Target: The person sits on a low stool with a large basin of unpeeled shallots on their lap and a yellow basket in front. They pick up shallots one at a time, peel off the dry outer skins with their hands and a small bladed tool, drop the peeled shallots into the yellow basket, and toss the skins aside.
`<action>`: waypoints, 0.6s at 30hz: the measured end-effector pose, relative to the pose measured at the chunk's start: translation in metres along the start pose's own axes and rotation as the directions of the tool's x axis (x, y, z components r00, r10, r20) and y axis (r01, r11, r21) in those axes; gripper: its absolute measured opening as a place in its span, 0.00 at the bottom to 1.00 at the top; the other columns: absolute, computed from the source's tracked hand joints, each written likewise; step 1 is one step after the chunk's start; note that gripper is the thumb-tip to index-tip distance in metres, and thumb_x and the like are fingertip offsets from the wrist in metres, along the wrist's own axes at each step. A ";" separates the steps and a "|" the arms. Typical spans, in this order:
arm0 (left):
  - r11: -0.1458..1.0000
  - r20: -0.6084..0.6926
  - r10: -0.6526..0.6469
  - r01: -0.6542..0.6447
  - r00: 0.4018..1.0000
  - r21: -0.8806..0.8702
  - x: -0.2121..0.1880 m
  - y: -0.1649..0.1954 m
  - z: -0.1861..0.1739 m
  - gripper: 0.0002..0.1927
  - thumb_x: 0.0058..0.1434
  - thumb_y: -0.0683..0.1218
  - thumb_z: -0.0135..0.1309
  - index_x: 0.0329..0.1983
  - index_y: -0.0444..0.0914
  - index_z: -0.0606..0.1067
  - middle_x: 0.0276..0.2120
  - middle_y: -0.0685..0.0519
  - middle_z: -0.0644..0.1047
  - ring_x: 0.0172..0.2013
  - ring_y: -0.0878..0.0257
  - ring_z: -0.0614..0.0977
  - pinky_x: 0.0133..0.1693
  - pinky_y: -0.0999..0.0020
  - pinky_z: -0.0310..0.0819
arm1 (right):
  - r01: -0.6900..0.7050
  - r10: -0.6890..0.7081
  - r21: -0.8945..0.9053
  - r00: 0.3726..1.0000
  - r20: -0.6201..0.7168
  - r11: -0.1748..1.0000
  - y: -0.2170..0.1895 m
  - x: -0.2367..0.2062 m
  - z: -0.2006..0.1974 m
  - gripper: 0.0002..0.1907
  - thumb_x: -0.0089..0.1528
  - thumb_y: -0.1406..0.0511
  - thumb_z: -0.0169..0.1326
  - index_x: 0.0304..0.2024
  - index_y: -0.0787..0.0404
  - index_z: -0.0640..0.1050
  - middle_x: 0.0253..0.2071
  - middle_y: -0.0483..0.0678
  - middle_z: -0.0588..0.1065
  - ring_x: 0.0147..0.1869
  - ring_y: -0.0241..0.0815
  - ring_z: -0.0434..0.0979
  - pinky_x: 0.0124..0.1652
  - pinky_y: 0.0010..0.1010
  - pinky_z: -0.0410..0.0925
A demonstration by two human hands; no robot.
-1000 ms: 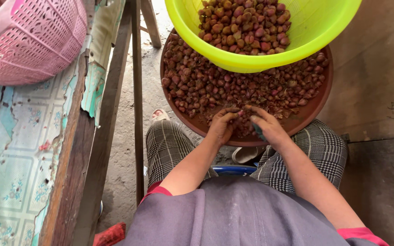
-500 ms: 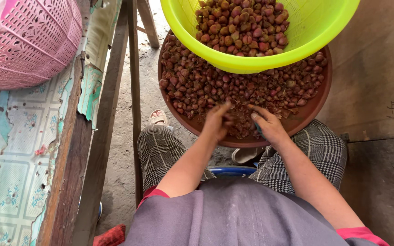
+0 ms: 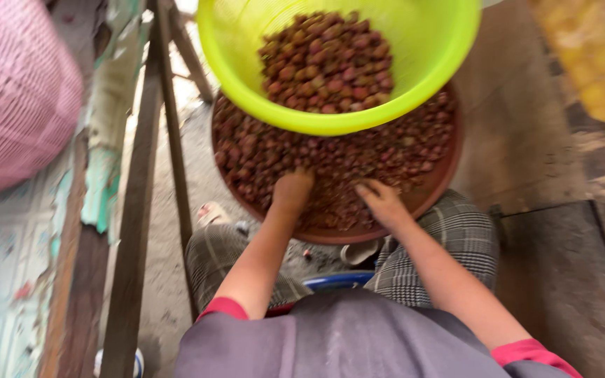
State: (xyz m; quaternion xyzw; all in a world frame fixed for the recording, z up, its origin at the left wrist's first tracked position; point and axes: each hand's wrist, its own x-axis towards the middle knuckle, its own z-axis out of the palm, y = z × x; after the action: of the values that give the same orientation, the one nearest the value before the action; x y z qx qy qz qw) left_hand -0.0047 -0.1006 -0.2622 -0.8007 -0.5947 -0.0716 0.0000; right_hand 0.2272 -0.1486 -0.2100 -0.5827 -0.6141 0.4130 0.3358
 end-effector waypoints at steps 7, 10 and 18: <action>0.160 0.224 -0.236 0.265 0.946 -0.951 -0.015 0.039 0.002 0.12 0.61 0.46 0.65 0.43 0.34 0.82 0.32 0.53 0.84 0.31 0.68 0.80 0.34 0.72 0.74 | -0.011 0.012 0.140 1.000 0.000 0.990 -0.013 -0.006 0.009 0.24 0.57 0.64 0.66 0.54 0.65 0.78 0.50 0.49 0.80 0.54 0.37 0.79 0.53 0.29 0.71; -0.053 0.382 -0.155 0.378 0.911 -0.924 -0.023 0.056 0.005 0.14 0.60 0.46 0.65 0.44 0.32 0.82 0.29 0.55 0.80 0.28 0.70 0.75 0.29 0.72 0.68 | 0.018 -0.016 0.260 1.000 -0.011 0.966 -0.010 -0.007 0.008 0.25 0.56 0.66 0.64 0.55 0.64 0.76 0.51 0.48 0.80 0.53 0.35 0.80 0.52 0.28 0.73; 0.153 0.316 -0.163 0.340 0.935 -0.928 -0.026 0.054 0.001 0.14 0.58 0.46 0.66 0.42 0.31 0.82 0.30 0.54 0.82 0.29 0.71 0.78 0.31 0.75 0.72 | 0.044 -0.043 0.014 0.998 -0.039 0.999 -0.004 -0.011 0.002 0.23 0.57 0.70 0.61 0.56 0.63 0.77 0.48 0.47 0.81 0.51 0.34 0.80 0.51 0.27 0.72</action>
State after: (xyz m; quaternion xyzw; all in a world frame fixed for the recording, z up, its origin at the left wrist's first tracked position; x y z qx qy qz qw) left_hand 0.0396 -0.1409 -0.2615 -0.5116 -0.5379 -0.3716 -0.5575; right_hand 0.2249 -0.1600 -0.2067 -0.5745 -0.6168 0.3989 0.3610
